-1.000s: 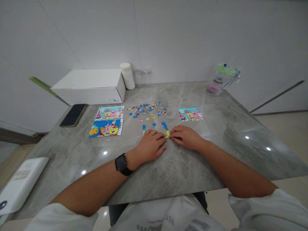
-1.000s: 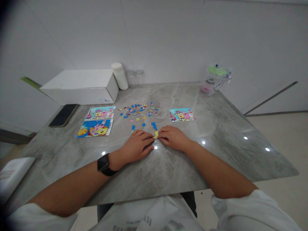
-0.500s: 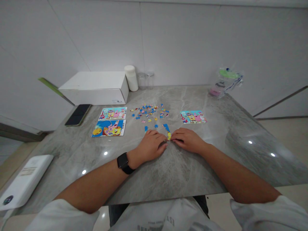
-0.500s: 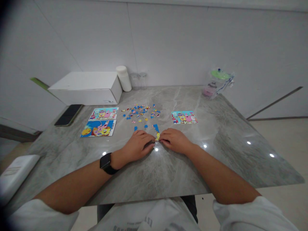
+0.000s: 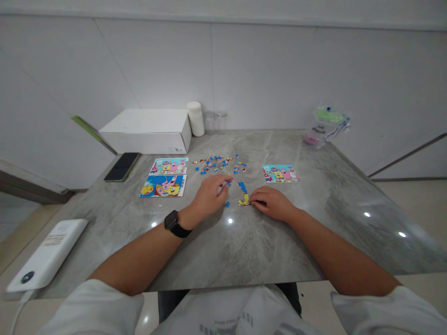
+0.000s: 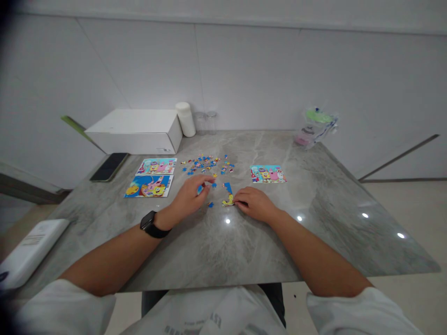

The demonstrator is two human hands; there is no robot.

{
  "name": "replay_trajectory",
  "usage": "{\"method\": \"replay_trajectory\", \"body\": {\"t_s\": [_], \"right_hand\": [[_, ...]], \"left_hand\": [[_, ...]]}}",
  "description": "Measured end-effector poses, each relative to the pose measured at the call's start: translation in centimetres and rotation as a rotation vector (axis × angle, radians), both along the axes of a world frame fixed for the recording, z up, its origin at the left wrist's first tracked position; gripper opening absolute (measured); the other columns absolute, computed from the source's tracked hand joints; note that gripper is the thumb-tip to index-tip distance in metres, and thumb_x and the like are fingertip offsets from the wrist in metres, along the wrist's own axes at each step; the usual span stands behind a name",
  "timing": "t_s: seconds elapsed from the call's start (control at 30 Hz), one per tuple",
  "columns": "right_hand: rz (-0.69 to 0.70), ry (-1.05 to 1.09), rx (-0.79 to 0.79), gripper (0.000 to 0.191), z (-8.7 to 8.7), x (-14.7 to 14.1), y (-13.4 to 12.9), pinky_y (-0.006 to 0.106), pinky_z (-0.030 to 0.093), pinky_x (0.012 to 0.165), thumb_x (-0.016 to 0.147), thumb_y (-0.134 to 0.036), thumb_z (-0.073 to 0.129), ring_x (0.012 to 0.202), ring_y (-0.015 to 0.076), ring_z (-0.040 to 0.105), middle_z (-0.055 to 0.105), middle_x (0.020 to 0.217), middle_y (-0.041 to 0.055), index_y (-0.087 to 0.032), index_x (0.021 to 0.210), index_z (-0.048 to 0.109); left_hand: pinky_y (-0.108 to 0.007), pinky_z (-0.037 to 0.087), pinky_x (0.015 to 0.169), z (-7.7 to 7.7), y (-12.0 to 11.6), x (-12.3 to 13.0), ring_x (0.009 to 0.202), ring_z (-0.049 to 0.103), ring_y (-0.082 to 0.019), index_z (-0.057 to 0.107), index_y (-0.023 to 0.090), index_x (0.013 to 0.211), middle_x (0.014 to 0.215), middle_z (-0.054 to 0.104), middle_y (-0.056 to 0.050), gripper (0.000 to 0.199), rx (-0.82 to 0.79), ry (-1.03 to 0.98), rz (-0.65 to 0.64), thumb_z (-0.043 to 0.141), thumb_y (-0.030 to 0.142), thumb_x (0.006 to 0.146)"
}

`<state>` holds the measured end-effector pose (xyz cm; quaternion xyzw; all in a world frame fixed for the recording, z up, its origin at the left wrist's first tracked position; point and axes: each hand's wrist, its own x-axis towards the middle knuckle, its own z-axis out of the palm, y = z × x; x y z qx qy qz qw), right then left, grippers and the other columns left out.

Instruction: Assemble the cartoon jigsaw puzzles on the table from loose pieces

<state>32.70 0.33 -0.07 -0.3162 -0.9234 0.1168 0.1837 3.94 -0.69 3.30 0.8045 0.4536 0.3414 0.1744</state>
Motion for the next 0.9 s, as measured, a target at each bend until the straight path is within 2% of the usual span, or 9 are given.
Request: {"method": "replay_trajectory", "body": {"t_s": [0.13, 0.2, 0.37, 0.43, 0.5, 0.6, 0.7, 0.8, 0.9], "right_hand": [[0.007, 0.017, 0.016, 0.021, 0.0, -0.2, -0.3, 0.038, 0.056, 0.091, 0.099, -0.018, 0.06, 0.099, 0.022, 0.072, 0.08, 0.107, 0.0063, -0.025, 0.107, 0.078], [0.0, 0.024, 0.032, 0.022, 0.1, -0.2, -0.4, 0.038, 0.056, 0.092, 0.099, -0.017, 0.06, 0.099, 0.0217, 0.072, 0.08, 0.106, 0.0059, -0.025, 0.106, 0.078], [-0.014, 0.001, 0.085, 0.021, 1.2, 0.0, 0.4, 0.038, 0.056, 0.092, 0.098, -0.018, 0.06, 0.099, 0.0227, 0.073, 0.08, 0.103, 0.0076, -0.023, 0.103, 0.079], [-0.01, 0.0, 0.106, 0.02, 2.2, 0.0, 1.2, 0.038, 0.056, 0.091, 0.098, -0.019, 0.06, 0.098, 0.0231, 0.073, 0.08, 0.102, 0.0083, -0.023, 0.102, 0.079], [-0.013, 0.008, 0.125, 0.02, 3.7, -0.1, 2.2, 0.037, 0.055, 0.092, 0.098, -0.021, 0.06, 0.097, 0.0229, 0.073, 0.08, 0.102, 0.0083, -0.024, 0.102, 0.08], [-0.058, -0.024, 0.142, 0.021, 6.4, -1.2, 3.8, 0.036, 0.053, 0.094, 0.1, -0.025, 0.059, 0.1, 0.0226, 0.072, 0.08, 0.104, 0.0073, -0.024, 0.103, 0.08], [-0.157, -0.1, 0.103, 0.022, 8.9, -3.1, 5.1, 0.032, 0.052, 0.087, 0.1, -0.029, 0.061, 0.093, 0.0209, 0.072, 0.08, 0.106, 0.0065, -0.024, 0.107, 0.081], [-0.287, -0.237, 0.041, 0.022, 11.0, -5.2, 6.3, 0.031, 0.05, 0.08, 0.099, -0.033, 0.063, 0.09, 0.0216, 0.072, 0.081, 0.105, 0.0064, -0.025, 0.109, 0.082], [-0.366, -0.334, -0.01, 0.025, 12.4, -6.2, 7.7, 0.031, 0.05, 0.082, 0.097, -0.03, 0.067, 0.095, 0.0238, 0.072, 0.081, 0.107, 0.0067, -0.025, 0.116, 0.08]], "left_hand": [[-0.039, 0.055, 0.098, 2.1, 1.1, -1.5, 0.098, 0.068, -0.019, 0.069, 0.02, 0.119, 0.119, 0.076, -0.007, 0.026, 0.063, -0.072, 0.078, 0.053, 0.021, 0.099], [-0.038, 0.055, 0.095, 2.8, 1.4, -2.4, 0.097, 0.068, -0.02, 0.071, 0.02, 0.114, 0.115, 0.076, -0.007, 0.022, 0.066, -0.038, 0.077, 0.055, 0.024, 0.099], [-0.036, 0.055, 0.09, 2.4, 1.8, -5.1, 0.092, 0.068, -0.02, 0.075, 0.022, 0.107, 0.106, 0.077, -0.005, 0.018, -0.022, 0.294, -0.122, 0.063, 0.028, 0.097], [-0.037, 0.054, 0.092, 2.4, 2.1, -6.2, 0.094, 0.069, -0.021, 0.076, 0.022, 0.108, 0.105, 0.077, -0.005, 0.018, -0.003, 0.371, -0.126, 0.063, 0.028, 0.097], [-0.037, 0.054, 0.091, 2.9, 2.6, -7.1, 0.094, 0.069, -0.021, 0.076, 0.022, 0.108, 0.103, 0.076, -0.006, 0.019, 0.027, 0.384, -0.069, 0.063, 0.029, 0.097], [-0.035, 0.053, 0.087, 4.5, 3.7, -7.8, 0.088, 0.067, -0.02, 0.076, 0.022, 0.107, 0.101, 0.076, -0.006, 0.019, 0.065, 0.32, 0.028, 0.063, 0.03, 0.097], [-0.034, 0.052, 0.082, 5.6, 5.2, -7.3, 0.085, 0.066, -0.02, 0.076, 0.022, 0.105, 0.098, 0.074, -0.005, 0.019, 0.112, 0.235, 0.1, 0.062, 0.031, 0.098], [-0.034, 0.052, 0.083, 4.8, 6.9, -6.2, 0.087, 0.065, -0.02, 0.075, 0.021, 0.108, 0.096, 0.072, -0.005, 0.018, 0.128, 0.177, 0.158, 0.062, 0.027, 0.096], [-0.035, 0.052, 0.086, 2.4, 8.2, -5.3, 0.09, 0.065, -0.021, 0.074, 0.02, 0.112, 0.096, 0.071, -0.006, 0.021, 0.124, 0.16, 0.189, 0.062, 0.023, 0.095]]}}
